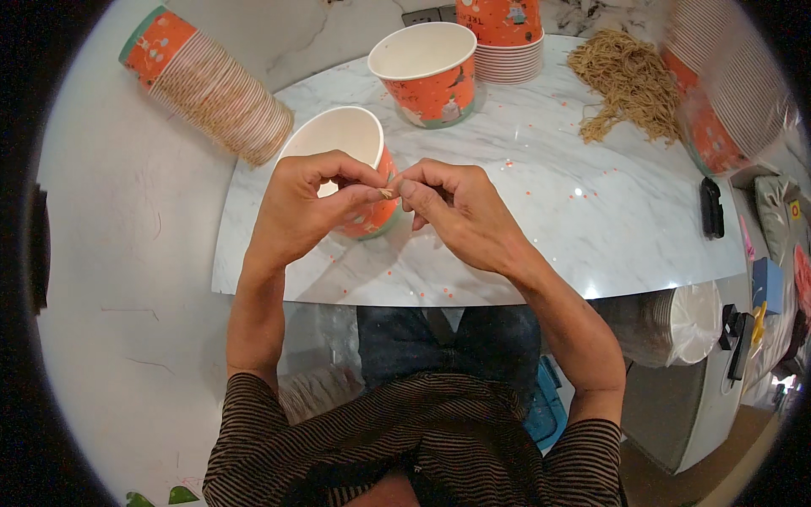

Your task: Threading a thin elastic band through pre-punched holes in paper snack bowls for assembly.

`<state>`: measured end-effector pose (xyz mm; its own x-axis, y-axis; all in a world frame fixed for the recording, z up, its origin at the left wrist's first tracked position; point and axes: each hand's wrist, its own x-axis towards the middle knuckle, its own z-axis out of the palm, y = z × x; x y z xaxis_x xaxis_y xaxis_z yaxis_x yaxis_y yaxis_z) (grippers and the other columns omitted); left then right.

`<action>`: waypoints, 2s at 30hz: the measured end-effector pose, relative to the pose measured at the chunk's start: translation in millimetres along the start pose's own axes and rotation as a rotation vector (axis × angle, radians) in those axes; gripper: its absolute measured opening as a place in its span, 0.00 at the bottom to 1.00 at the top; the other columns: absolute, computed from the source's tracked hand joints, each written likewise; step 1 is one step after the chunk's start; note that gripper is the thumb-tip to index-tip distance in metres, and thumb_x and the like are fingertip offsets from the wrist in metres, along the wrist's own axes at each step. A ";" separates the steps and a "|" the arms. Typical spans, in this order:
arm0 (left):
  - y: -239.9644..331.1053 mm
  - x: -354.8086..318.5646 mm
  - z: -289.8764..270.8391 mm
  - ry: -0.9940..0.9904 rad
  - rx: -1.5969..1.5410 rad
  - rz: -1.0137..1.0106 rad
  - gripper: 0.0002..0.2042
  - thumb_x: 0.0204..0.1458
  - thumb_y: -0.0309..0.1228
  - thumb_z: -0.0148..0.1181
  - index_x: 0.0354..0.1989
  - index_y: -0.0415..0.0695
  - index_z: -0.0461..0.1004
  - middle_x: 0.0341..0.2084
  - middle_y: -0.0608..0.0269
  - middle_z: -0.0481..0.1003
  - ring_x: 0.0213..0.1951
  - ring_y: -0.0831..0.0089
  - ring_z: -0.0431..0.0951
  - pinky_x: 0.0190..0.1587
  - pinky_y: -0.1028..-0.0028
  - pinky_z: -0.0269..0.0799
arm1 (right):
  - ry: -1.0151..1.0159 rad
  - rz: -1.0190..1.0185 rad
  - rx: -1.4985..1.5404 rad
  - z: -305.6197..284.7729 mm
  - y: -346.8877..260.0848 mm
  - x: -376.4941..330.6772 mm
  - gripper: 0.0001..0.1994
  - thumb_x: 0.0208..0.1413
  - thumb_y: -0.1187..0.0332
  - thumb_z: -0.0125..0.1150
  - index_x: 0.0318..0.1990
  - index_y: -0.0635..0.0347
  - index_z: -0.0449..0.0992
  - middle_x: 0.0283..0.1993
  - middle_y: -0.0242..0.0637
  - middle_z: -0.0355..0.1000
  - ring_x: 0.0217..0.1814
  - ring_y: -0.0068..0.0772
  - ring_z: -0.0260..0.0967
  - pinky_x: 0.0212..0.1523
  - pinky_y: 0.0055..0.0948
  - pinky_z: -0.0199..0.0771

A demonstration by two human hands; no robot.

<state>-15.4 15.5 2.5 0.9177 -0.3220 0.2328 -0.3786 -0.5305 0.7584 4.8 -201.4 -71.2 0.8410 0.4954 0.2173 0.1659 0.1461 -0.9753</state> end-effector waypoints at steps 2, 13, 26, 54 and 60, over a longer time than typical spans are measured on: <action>-1.4 1.0 -1.2 -0.029 -0.051 -0.046 0.04 0.55 0.21 0.66 0.38 0.36 0.85 0.30 0.65 0.83 0.29 0.82 0.77 0.33 0.78 0.72 | 0.018 -0.008 0.046 0.7 0.4 0.7 0.13 0.71 0.64 0.56 0.47 0.67 0.80 0.36 0.31 0.75 0.33 0.19 0.70 0.36 0.24 0.74; -4.5 -0.1 -11.6 -0.097 -0.279 -0.170 0.05 0.58 0.22 0.66 0.40 0.34 0.80 0.35 0.63 0.82 0.37 0.81 0.80 0.43 0.78 0.78 | 0.092 0.024 0.063 16.7 4.7 11.0 0.11 0.63 0.66 0.70 0.43 0.66 0.83 0.31 0.26 0.76 0.29 0.13 0.66 0.28 0.19 0.66; -10.3 -2.0 -12.1 -0.057 -0.438 -0.199 0.06 0.59 0.25 0.66 0.40 0.35 0.80 0.35 0.63 0.82 0.38 0.81 0.80 0.45 0.78 0.76 | 0.111 0.043 0.158 20.0 10.3 10.6 0.11 0.61 0.65 0.72 0.41 0.66 0.85 0.30 0.26 0.77 0.29 0.13 0.66 0.29 0.19 0.65; -13.2 -3.6 -3.7 -0.045 -0.345 -0.144 0.04 0.59 0.21 0.64 0.40 0.34 0.80 0.43 0.60 0.81 0.42 0.79 0.79 0.49 0.77 0.76 | 0.266 0.068 0.416 32.5 22.0 8.6 0.11 0.61 0.64 0.71 0.43 0.63 0.85 0.31 0.26 0.77 0.24 0.12 0.63 0.24 0.17 0.63; -18.5 -2.4 -3.3 -0.044 -0.352 -0.111 0.05 0.58 0.21 0.65 0.40 0.34 0.81 0.39 0.65 0.79 0.38 0.80 0.78 0.46 0.77 0.76 | 0.198 0.167 0.329 29.9 21.6 5.8 0.12 0.61 0.62 0.71 0.43 0.62 0.84 0.30 0.25 0.76 0.23 0.11 0.61 0.22 0.18 0.59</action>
<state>-10.3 28.7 -10.0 0.9418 -0.3151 0.1173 -0.2057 -0.2640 0.9423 -2.1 -169.8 -89.8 0.9305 0.3660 0.0144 -0.1273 0.3599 -0.9243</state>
